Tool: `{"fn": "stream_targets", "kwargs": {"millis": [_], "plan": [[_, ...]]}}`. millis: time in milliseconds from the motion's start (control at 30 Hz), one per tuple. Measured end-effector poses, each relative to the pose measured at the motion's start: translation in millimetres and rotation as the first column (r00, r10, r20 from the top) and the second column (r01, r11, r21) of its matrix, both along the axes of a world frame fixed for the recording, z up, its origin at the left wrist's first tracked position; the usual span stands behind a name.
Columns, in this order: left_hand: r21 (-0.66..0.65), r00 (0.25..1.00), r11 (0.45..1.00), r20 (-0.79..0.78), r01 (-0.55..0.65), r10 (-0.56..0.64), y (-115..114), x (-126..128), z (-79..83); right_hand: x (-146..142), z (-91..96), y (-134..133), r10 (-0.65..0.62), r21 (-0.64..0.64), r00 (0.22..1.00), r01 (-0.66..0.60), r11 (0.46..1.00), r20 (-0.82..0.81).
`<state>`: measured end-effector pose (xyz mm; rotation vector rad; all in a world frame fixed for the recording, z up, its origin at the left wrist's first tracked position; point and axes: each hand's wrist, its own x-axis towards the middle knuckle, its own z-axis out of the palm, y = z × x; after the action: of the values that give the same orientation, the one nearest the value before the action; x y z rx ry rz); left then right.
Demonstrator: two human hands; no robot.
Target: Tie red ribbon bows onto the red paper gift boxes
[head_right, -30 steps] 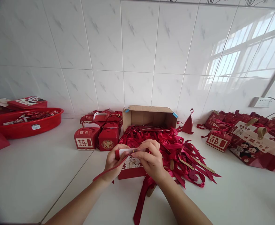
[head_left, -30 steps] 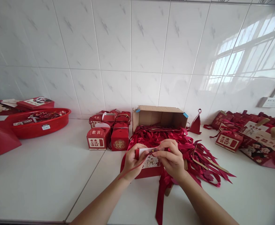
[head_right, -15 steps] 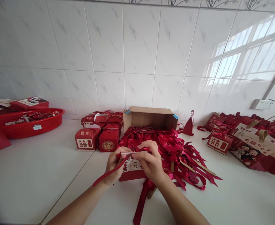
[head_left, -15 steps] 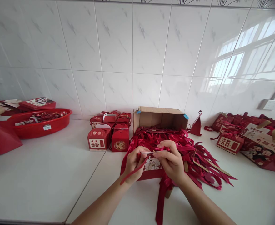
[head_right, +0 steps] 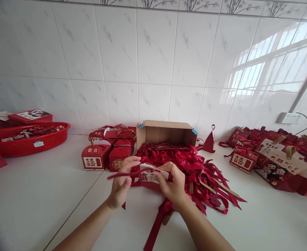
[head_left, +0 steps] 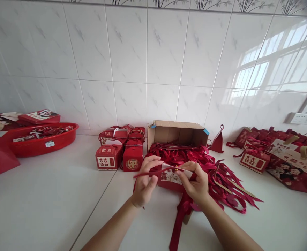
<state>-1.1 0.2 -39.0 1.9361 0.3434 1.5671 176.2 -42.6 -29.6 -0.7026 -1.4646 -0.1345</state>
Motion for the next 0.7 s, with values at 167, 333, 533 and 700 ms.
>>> {"fn": "stream_targets", "kwargs": {"millis": [167, 333, 533, 700], "plan": [[-0.173, 0.981, 0.978, 0.132, -0.116, 0.14, 1, -2, 13.1, 1, -4.5, 3, -0.003, 0.106, 0.979, -0.019, 0.994, 0.206], [-0.316, 0.926, 0.927, 0.245, -0.203, 0.287, -4, -3, 24.1, -7, -7.5, 2, 0.016, 0.137, 0.955, -0.059, 0.989, 0.296], [-0.497, 0.933, 0.862, 0.257, -0.097, 0.253, 12, -8, 21.0, -1, -6.4, 3, -0.037, 0.111, 0.972, 0.011, 0.994, 0.234], [-0.556, 0.946, 0.799, 0.32, 0.23, -0.05, 21, -8, 20.6, 9, -3.1, 8, -0.139, 0.115, 0.978, 0.122, 0.986, 0.153]]}}
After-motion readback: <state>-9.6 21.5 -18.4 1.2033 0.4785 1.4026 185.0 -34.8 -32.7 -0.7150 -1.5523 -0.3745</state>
